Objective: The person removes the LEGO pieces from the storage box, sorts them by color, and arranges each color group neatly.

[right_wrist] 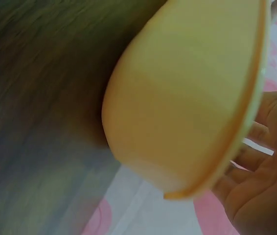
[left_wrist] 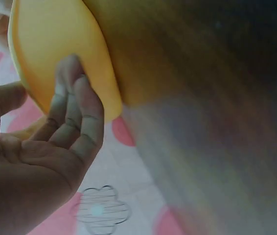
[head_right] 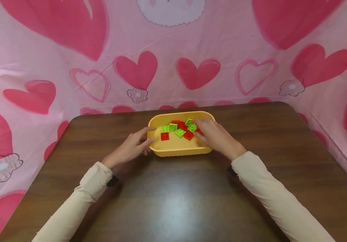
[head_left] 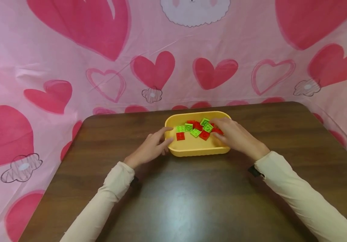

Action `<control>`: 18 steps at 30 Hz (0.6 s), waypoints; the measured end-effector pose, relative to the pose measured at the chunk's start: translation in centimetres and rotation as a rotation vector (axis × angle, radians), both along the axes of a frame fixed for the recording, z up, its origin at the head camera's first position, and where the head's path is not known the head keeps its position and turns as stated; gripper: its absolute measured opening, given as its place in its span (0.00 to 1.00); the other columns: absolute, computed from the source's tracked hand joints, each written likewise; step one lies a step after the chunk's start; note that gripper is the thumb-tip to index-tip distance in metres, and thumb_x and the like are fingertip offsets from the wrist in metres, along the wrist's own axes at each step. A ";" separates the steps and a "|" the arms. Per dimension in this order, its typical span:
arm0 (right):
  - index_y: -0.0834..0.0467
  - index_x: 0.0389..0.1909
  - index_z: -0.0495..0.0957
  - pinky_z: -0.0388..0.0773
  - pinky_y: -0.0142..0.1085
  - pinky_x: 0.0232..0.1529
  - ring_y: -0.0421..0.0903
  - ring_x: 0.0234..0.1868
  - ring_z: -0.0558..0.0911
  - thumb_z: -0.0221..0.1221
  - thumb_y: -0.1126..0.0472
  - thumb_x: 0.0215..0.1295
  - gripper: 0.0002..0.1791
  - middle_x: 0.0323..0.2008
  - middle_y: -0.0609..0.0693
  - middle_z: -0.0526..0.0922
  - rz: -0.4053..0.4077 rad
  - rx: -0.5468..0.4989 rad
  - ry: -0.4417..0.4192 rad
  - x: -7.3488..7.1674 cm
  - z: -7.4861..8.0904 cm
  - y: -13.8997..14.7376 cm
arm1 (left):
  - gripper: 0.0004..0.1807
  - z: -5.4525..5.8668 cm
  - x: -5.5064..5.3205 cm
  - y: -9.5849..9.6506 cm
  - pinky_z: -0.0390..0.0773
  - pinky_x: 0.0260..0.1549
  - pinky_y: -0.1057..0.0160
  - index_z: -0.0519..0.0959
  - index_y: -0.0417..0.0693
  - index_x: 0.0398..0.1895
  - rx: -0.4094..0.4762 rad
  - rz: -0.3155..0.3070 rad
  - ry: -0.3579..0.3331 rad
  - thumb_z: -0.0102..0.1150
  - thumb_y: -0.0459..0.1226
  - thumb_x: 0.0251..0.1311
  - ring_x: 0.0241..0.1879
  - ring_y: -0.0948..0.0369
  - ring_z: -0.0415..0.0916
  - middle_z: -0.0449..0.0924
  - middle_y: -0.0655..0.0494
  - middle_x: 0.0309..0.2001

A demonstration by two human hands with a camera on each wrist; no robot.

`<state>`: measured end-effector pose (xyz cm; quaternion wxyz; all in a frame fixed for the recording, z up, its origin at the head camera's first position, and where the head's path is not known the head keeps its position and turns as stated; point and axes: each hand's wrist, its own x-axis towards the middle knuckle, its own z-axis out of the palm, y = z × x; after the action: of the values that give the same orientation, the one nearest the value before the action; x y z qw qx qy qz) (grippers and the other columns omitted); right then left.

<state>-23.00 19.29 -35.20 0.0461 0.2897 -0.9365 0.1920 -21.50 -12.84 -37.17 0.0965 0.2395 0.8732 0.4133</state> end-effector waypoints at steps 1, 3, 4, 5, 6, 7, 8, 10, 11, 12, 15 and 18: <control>0.66 0.58 0.76 0.78 0.53 0.54 0.56 0.49 0.80 0.68 0.62 0.62 0.24 0.50 0.61 0.82 0.011 -0.006 -0.018 -0.2 -0.2 -0.2 | 0.27 -0.1 -0.1 0.0 0.83 0.29 0.60 0.65 0.45 0.71 0.018 0.007 -0.020 0.55 0.40 0.72 0.25 0.55 0.79 0.80 0.48 0.31; 0.65 0.55 0.79 0.80 0.50 0.53 0.53 0.46 0.81 0.68 0.62 0.62 0.22 0.47 0.58 0.84 0.027 -0.017 -0.052 -0.7 -0.5 -0.7 | 0.25 -0.4 -0.3 -0.2 0.83 0.28 0.59 0.66 0.44 0.70 0.056 0.021 -0.060 0.55 0.38 0.72 0.24 0.54 0.79 0.79 0.46 0.29; 0.65 0.54 0.80 0.80 0.49 0.52 0.52 0.44 0.81 0.68 0.62 0.61 0.21 0.45 0.57 0.85 0.032 -0.014 -0.065 -0.8 -0.6 -1.0 | 0.25 -0.5 -0.3 -0.3 0.83 0.28 0.58 0.66 0.45 0.70 0.075 0.026 -0.079 0.55 0.38 0.72 0.23 0.54 0.79 0.79 0.46 0.29; 0.64 0.52 0.82 0.81 0.48 0.51 0.51 0.42 0.81 0.69 0.62 0.61 0.20 0.44 0.56 0.85 0.037 -0.011 -0.080 -1.0 -0.7 -1.2 | 0.25 -0.6 -0.4 -0.4 0.83 0.28 0.57 0.66 0.46 0.70 0.092 0.030 -0.098 0.55 0.37 0.72 0.24 0.53 0.79 0.79 0.46 0.29; 0.63 0.51 0.82 0.81 0.47 0.50 0.50 0.41 0.80 0.69 0.61 0.60 0.19 0.43 0.55 0.86 0.037 -0.001 -0.094 -1.3 -0.8 -1.5 | 0.25 -0.7 -0.4 -0.5 0.84 0.29 0.56 0.66 0.47 0.71 0.106 0.032 -0.112 0.55 0.37 0.72 0.24 0.52 0.79 0.78 0.45 0.30; 0.63 0.50 0.83 0.81 0.46 0.50 0.50 0.41 0.80 0.70 0.61 0.60 0.19 0.43 0.55 0.86 0.039 0.015 -0.100 -1.5 -0.9 -1.8 | 0.26 -0.8 -0.4 -0.6 0.84 0.29 0.55 0.66 0.49 0.71 0.117 0.036 -0.121 0.55 0.38 0.72 0.24 0.51 0.79 0.78 0.45 0.30; 0.63 0.50 0.84 0.81 0.45 0.49 0.50 0.40 0.79 0.71 0.60 0.59 0.19 0.42 0.54 0.86 0.037 0.037 -0.104 -1.7 -1.0 -2.0 | 0.26 -0.9 -0.4 -0.7 0.84 0.29 0.55 0.65 0.50 0.72 0.124 0.035 -0.126 0.55 0.38 0.73 0.24 0.51 0.79 0.78 0.45 0.31; 0.62 0.48 0.84 0.81 0.43 0.44 0.49 0.37 0.77 0.73 0.58 0.57 0.19 0.38 0.52 0.85 0.033 0.092 -0.097 -2.1 -1.3 -2.6 | 0.27 -1.1 -0.4 -0.8 0.84 0.30 0.55 0.64 0.53 0.73 0.138 0.034 -0.128 0.55 0.38 0.72 0.24 0.50 0.79 0.77 0.45 0.31; 0.62 0.46 0.85 0.80 0.42 0.41 0.49 0.35 0.76 0.73 0.57 0.56 0.19 0.36 0.51 0.84 0.030 0.115 -0.088 -2.3 -1.4 -2.8 | 0.27 -1.1 -0.4 -0.8 0.84 0.29 0.55 0.64 0.53 0.73 0.143 0.035 -0.125 0.55 0.38 0.72 0.24 0.50 0.78 0.77 0.44 0.31; 0.62 0.45 0.85 0.78 0.41 0.38 0.49 0.34 0.75 0.74 0.57 0.55 0.19 0.33 0.50 0.83 0.028 0.137 -0.077 -2.4 -1.6 -3.0 | 0.27 -1.1 -0.3 -0.8 0.84 0.29 0.56 0.64 0.53 0.73 0.147 0.035 -0.124 0.55 0.38 0.72 0.24 0.51 0.78 0.77 0.45 0.31; 0.61 0.41 0.85 0.74 0.39 0.32 0.47 0.30 0.73 0.73 0.58 0.56 0.15 0.29 0.49 0.81 0.021 0.143 -0.057 -2.7 -1.9 -3.3 | 0.27 -1.1 -0.3 -0.7 0.83 0.28 0.56 0.64 0.54 0.72 0.152 0.030 -0.118 0.55 0.38 0.73 0.24 0.51 0.78 0.77 0.45 0.31; 0.62 0.40 0.85 0.76 0.38 0.32 0.45 0.29 0.75 0.71 0.60 0.59 0.12 0.29 0.49 0.83 0.020 0.055 -0.107 -2.8 -2.0 -3.3 | 0.26 -1.1 -0.4 -0.7 0.83 0.28 0.57 0.64 0.54 0.72 0.154 0.023 -0.121 0.54 0.39 0.73 0.23 0.52 0.78 0.77 0.45 0.31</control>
<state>-25.84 15.96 -37.16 -0.0139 0.2894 -0.9397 0.1820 -21.90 -13.49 -38.31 0.1256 0.2110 0.8341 0.4939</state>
